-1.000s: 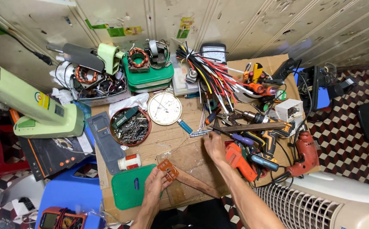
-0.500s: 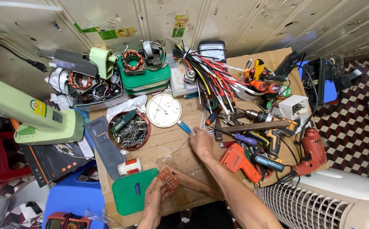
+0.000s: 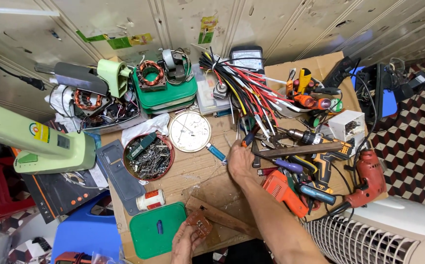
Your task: The recorder is repairing or assembling a small circuit board using a soldering gun and other electronics tools on a cluttered workbench.
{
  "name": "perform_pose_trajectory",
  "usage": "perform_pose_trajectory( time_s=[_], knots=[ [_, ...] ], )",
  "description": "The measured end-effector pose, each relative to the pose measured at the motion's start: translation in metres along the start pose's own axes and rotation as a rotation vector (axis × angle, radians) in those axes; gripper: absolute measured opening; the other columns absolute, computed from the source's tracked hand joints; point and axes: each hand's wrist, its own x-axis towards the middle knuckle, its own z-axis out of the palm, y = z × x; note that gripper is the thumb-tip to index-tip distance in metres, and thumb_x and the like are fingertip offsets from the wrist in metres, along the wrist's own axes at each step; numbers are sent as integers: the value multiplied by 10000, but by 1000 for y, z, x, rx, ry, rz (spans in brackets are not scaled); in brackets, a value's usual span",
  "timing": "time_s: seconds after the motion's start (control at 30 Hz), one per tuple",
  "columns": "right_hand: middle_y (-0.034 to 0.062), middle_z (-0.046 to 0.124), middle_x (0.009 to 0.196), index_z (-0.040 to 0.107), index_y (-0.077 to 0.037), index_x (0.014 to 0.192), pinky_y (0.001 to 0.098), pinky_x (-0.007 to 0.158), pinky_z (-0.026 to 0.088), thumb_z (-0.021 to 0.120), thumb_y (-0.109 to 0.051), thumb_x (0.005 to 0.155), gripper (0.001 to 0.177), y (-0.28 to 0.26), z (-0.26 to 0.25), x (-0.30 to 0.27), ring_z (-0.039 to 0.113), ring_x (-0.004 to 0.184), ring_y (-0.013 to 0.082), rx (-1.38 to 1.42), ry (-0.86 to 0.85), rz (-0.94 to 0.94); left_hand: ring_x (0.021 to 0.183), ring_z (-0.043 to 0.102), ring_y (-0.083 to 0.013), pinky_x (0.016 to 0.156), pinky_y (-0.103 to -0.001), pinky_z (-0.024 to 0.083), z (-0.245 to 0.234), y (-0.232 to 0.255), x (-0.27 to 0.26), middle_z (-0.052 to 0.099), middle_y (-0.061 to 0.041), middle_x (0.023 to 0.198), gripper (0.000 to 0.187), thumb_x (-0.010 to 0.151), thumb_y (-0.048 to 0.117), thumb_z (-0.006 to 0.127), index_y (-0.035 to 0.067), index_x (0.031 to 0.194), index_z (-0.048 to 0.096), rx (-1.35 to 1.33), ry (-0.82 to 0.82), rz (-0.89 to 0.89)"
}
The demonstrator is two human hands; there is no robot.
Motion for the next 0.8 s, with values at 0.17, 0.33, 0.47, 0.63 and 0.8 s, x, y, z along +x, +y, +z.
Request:
perform_pose_trajectory(
  time_s=[0.17, 0.33, 0.47, 0.63, 0.8],
  knots=[
    [132, 605, 545, 664, 77, 1134, 390, 314, 412, 507, -50, 987, 249, -20, 12, -17, 500, 383, 205, 40, -22, -127, 1088, 710, -309, 954, -478, 570, 5, 1, 0, 710, -157, 1249, 426, 977, 114, 482, 92, 1393, 571, -14, 16, -23],
    [100, 587, 499, 621, 5, 1331, 336, 284, 385, 513, -86, 965, 392, -21, -10, -31, 439, 330, 144, 68, 6, -260, 1111, 716, -314, 979, -477, 567, 27, 21, -16, 713, -151, 1263, 431, 976, 139, 471, 94, 1395, 565, 5, 8, -37],
    [44, 606, 581, 662, -48, 1294, 313, 290, 373, 496, -151, 1028, 330, -15, -25, -32, 430, 357, 114, 445, -14, 17, 1117, 707, -292, 986, -464, 560, 30, 28, -21, 713, -133, 1250, 450, 973, 152, 481, 90, 1412, 558, 41, -2, -23],
    [54, 637, 624, 713, -19, 1228, 288, 349, 396, 543, -174, 1028, 305, -15, -27, -22, 482, 407, 102, 654, 1, 174, 1111, 698, -301, 975, -449, 558, 31, 40, -26, 714, -153, 1223, 487, 968, 174, 498, 48, 1436, 545, 78, 41, -30],
    [122, 669, 550, 619, 37, 1279, 317, 348, 443, 559, -114, 981, 339, -11, -13, -15, 536, 374, 139, 348, 124, 182, 1084, 567, -244, 964, -410, 495, 47, 66, -45, 540, -91, 1267, 644, 1001, 322, 590, 80, 1549, 353, 290, 265, -66]
  ],
)
